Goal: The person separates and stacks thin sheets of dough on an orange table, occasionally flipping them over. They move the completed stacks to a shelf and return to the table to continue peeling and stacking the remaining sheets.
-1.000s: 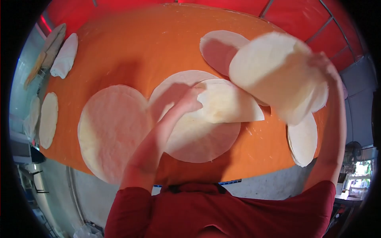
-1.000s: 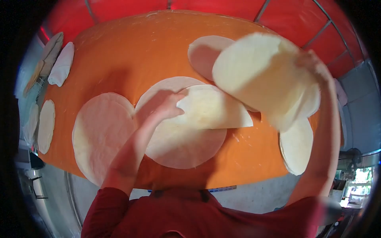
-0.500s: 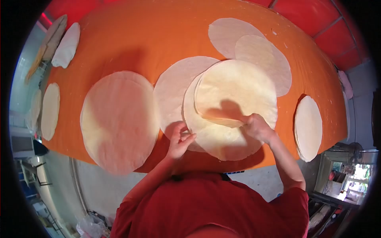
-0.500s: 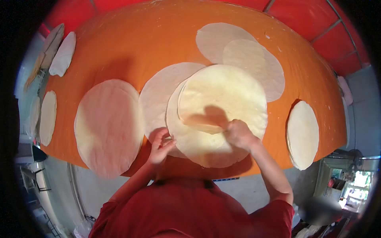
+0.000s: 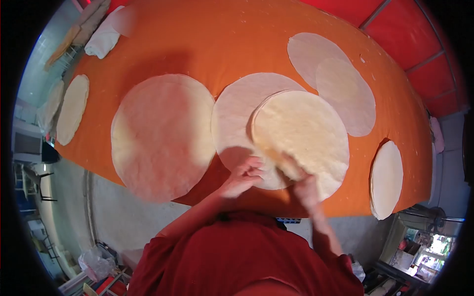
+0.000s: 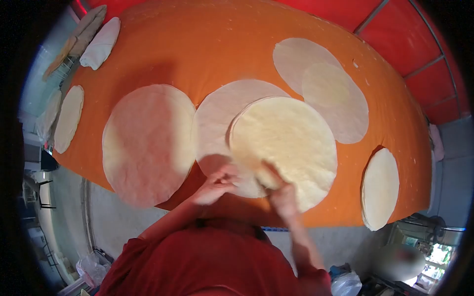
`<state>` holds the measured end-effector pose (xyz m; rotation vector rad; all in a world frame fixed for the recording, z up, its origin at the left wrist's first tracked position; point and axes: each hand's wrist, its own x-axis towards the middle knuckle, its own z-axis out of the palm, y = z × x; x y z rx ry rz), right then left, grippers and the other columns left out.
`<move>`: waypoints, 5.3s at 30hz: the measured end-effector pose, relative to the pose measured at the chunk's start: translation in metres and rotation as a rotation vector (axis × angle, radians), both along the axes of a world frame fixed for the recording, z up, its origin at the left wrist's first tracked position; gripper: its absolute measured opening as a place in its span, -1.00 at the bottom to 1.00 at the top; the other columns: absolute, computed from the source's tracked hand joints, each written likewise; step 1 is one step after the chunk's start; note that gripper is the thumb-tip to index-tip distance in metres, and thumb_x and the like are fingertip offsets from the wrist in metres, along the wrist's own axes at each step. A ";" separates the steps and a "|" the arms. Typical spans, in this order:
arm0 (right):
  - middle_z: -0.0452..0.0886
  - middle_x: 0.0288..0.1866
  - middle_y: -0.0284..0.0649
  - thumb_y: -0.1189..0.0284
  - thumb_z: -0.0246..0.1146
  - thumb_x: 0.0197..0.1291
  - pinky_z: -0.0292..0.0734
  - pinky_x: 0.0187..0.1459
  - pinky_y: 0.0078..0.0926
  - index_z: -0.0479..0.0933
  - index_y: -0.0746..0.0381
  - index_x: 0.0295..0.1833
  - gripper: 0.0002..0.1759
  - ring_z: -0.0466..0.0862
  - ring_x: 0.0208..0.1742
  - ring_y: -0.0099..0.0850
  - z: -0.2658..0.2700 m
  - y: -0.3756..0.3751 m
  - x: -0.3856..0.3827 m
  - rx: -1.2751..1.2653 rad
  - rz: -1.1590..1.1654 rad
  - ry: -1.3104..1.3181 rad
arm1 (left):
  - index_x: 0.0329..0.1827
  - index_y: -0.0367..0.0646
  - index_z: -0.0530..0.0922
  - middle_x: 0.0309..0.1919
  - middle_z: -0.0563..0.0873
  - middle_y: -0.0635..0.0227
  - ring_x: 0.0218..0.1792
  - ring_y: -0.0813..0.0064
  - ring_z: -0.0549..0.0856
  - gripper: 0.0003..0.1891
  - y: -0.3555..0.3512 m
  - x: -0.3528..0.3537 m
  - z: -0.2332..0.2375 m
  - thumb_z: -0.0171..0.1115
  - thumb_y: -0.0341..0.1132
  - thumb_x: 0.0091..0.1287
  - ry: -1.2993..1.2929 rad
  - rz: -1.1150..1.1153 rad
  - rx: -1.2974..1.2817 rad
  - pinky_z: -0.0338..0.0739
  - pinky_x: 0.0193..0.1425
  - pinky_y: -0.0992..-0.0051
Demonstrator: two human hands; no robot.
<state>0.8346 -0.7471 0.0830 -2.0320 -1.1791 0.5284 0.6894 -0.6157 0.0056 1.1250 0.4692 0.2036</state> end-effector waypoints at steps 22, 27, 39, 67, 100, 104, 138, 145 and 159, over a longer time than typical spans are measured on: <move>0.24 0.15 0.11 0.07 0.29 -0.22 0.19 0.08 -0.18 0.13 0.41 0.17 -0.09 0.26 0.16 -0.06 -0.067 0.047 -0.051 -0.019 0.270 -0.590 | 0.04 -0.13 0.31 -0.09 0.48 0.32 -0.20 0.55 0.52 -0.51 0.040 0.015 0.003 0.21 -0.13 0.10 0.091 0.514 -0.220 0.49 -0.27 0.42; 0.32 0.09 0.06 0.11 0.39 -0.36 0.27 0.06 -0.30 0.15 0.39 0.17 -0.02 0.33 0.12 -0.11 -0.045 0.045 -0.029 0.054 0.226 -0.122 | 0.03 -0.17 0.34 -0.09 0.51 0.30 -0.13 0.35 0.56 -0.69 0.048 0.000 -0.002 0.05 -0.41 0.20 -0.315 0.323 -0.710 0.51 -0.18 0.24; 0.54 -0.48 0.01 0.46 0.07 0.00 0.47 -0.51 -0.32 0.28 0.37 0.08 -0.53 0.56 -0.55 -0.15 -0.024 0.063 -0.037 -0.223 -0.034 -0.291 | -0.04 -0.22 0.34 -0.19 0.56 0.28 -0.22 0.50 0.58 -0.50 0.049 0.013 0.010 0.30 -0.56 -0.10 0.054 0.504 -0.155 0.51 -0.18 0.53; 0.19 0.21 0.02 0.58 0.16 -0.38 0.19 0.12 -0.16 0.17 0.30 0.19 -0.20 0.21 0.21 -0.05 0.021 0.099 -0.071 0.286 0.490 -0.578 | -0.01 -0.34 0.36 -0.19 0.55 0.24 -0.14 0.53 0.50 -0.63 0.106 -0.086 0.101 0.12 -0.40 0.11 -0.031 0.743 0.174 0.41 -0.13 0.52; 0.34 0.07 -0.02 0.40 0.30 -0.23 0.22 0.13 -0.31 0.05 0.38 0.18 -0.17 0.30 0.16 -0.33 -0.062 0.273 -0.047 -0.181 0.274 1.021 | -0.03 -0.28 0.35 -0.20 0.55 0.23 -0.27 0.39 0.56 -0.64 0.085 -0.255 0.027 0.12 -0.38 0.10 -0.025 1.136 -0.443 0.46 -0.27 0.42; 0.47 -0.04 -0.19 0.51 0.28 -0.31 0.45 -0.12 -0.49 0.27 0.28 0.12 -0.29 0.55 -0.19 -0.35 -0.023 0.293 -0.073 -0.106 0.273 0.203 | 0.06 -0.31 0.30 -0.12 0.53 0.21 -0.15 0.33 0.55 -0.58 0.089 -0.251 0.022 0.07 -0.41 0.11 -0.061 1.127 -0.290 0.47 -0.10 0.35; 0.54 -0.24 -0.16 0.57 0.32 -0.26 0.43 -0.12 -0.49 0.34 0.31 -0.03 -0.45 0.54 -0.20 -0.38 -0.061 0.274 -0.027 -0.071 0.143 0.775 | 0.12 -0.29 0.23 0.01 0.45 0.20 0.02 0.29 0.45 -0.48 0.108 -0.250 -0.002 0.15 -0.47 0.05 -0.232 1.054 -0.461 0.38 0.05 0.32; 0.55 -0.47 -0.30 0.62 0.25 -0.32 0.48 -0.37 -0.57 0.46 0.28 -0.19 -0.59 0.53 -0.47 -0.53 0.015 0.242 0.049 0.099 0.237 0.601 | 0.16 -0.25 0.19 0.11 0.35 0.24 0.12 0.36 0.36 -0.38 0.060 -0.190 0.013 0.21 -0.47 -0.02 -0.404 0.547 -0.544 0.29 0.13 0.34; 0.01 0.29 -0.01 -0.11 0.39 -0.55 -0.09 0.20 -0.04 -0.08 0.26 0.28 0.27 -0.04 0.31 -0.02 -0.001 0.172 -0.057 -0.119 0.175 -0.759 | 0.01 -0.19 0.31 -0.22 0.58 0.25 -0.32 0.40 0.63 -0.70 0.128 -0.113 -0.012 -0.09 -0.26 0.28 -0.207 0.427 -0.433 0.54 -0.28 0.40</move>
